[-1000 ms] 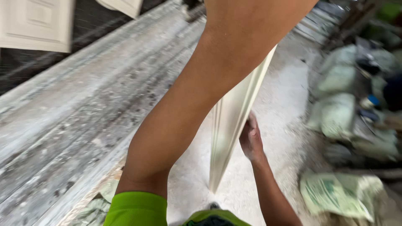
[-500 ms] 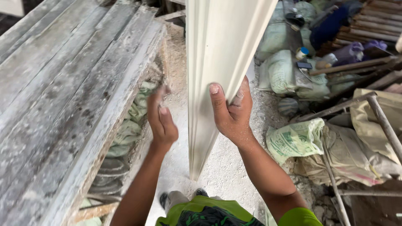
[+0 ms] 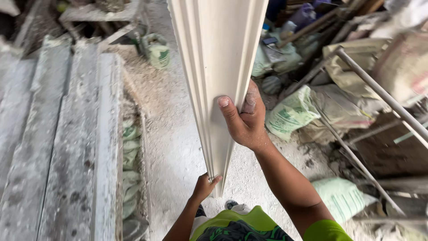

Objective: The person uses a green hand brush to sweep plaster dust off long decorative plaster cornice moldings resting on a dusty workbench, brushing along their length. They then lift the brushed moldings one at a time and carry them to lean against a wall beside other finished plaster ornaments.

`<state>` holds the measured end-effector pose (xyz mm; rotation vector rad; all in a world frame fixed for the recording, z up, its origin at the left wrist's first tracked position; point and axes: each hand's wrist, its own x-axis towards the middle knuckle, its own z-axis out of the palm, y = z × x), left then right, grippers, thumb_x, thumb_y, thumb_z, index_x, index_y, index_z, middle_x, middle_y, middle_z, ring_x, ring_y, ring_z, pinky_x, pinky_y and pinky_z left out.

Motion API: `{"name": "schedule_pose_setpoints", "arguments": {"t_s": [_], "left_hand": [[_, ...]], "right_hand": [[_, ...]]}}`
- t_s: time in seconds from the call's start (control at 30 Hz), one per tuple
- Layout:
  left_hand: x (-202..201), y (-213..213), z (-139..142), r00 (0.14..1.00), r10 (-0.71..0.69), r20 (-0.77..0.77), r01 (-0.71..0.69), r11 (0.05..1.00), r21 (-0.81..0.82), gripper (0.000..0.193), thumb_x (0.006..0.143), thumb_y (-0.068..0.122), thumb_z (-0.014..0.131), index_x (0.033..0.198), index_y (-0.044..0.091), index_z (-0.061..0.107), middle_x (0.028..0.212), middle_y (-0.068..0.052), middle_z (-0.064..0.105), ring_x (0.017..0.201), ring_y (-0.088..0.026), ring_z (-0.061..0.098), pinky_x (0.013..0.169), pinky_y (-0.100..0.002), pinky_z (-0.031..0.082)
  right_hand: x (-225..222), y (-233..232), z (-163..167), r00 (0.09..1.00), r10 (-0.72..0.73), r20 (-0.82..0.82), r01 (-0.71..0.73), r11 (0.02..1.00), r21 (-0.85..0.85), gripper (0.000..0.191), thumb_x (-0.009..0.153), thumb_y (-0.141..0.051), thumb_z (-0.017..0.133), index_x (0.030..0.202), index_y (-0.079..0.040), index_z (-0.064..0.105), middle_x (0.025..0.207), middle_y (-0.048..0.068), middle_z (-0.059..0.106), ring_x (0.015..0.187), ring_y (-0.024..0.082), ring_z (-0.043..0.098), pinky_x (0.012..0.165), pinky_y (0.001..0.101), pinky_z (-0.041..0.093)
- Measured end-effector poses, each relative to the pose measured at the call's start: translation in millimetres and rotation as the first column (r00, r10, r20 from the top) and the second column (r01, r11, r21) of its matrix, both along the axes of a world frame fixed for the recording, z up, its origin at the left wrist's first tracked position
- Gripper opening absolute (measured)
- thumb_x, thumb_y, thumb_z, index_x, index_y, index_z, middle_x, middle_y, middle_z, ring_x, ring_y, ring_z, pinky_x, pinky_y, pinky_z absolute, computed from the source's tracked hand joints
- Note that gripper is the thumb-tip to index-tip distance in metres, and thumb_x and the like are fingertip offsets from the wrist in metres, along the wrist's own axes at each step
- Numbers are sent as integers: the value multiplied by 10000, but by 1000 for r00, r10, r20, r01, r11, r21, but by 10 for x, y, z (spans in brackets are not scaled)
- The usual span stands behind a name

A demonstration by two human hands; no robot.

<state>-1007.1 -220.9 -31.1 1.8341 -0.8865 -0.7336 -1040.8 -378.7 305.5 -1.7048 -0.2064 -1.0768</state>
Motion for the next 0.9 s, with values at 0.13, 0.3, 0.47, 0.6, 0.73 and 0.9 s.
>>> {"name": "schedule_pose_setpoints", "arguments": {"t_s": [0.13,0.3,0.47,0.6,0.73,0.9], "left_hand": [[151,-132,-71,981,-123,151,108,989,99,669,983,540,718,666,-40,616,472,-72,480,411,-145,428,414,-318,376],[31,-340,-192,971,-225,85,215,970,110,479,959,487,660,865,19,702,535,-84,622,406,-178,518,397,-365,424],[-321,-560,-293,909,-404,103,410,911,-42,392,942,413,663,920,31,747,673,-109,720,542,-230,666,515,-397,528],[-723,-730,-433,776,-602,186,614,789,-9,363,926,384,684,859,34,747,696,-132,712,655,-306,685,624,-443,543],[-1246,-862,-511,591,-728,348,796,597,-102,336,937,361,666,832,57,763,658,-132,718,633,-375,658,783,-509,496],[-2066,-904,-452,453,-825,338,878,478,-8,396,944,414,667,796,53,729,688,-147,704,706,-385,663,700,-486,516]], "right_hand": [[-85,-83,-37,993,-116,-13,116,993,-20,452,1139,-203,609,1510,-32,417,1267,72,641,1070,84,619,945,259,542],[-451,-232,-29,967,-248,-59,249,969,2,431,1143,-185,598,1503,-31,418,1225,65,633,1088,84,607,982,266,521],[-1193,-309,1,902,-432,-16,432,902,17,462,1124,-181,602,1514,-29,407,1315,77,643,1171,116,624,1048,311,525],[-1934,-296,-1,814,-581,2,581,813,32,460,1139,-179,617,1534,-33,430,1269,75,635,1174,110,607,1047,313,521],[-2710,-218,78,674,-738,-36,736,665,129,510,1111,-224,609,1540,-44,400,1308,78,656,1212,117,631,1058,342,571],[-3757,-29,181,517,-856,7,847,513,141,492,1124,-226,619,1536,-29,435,1270,85,674,1170,110,641,1010,327,573]]}}
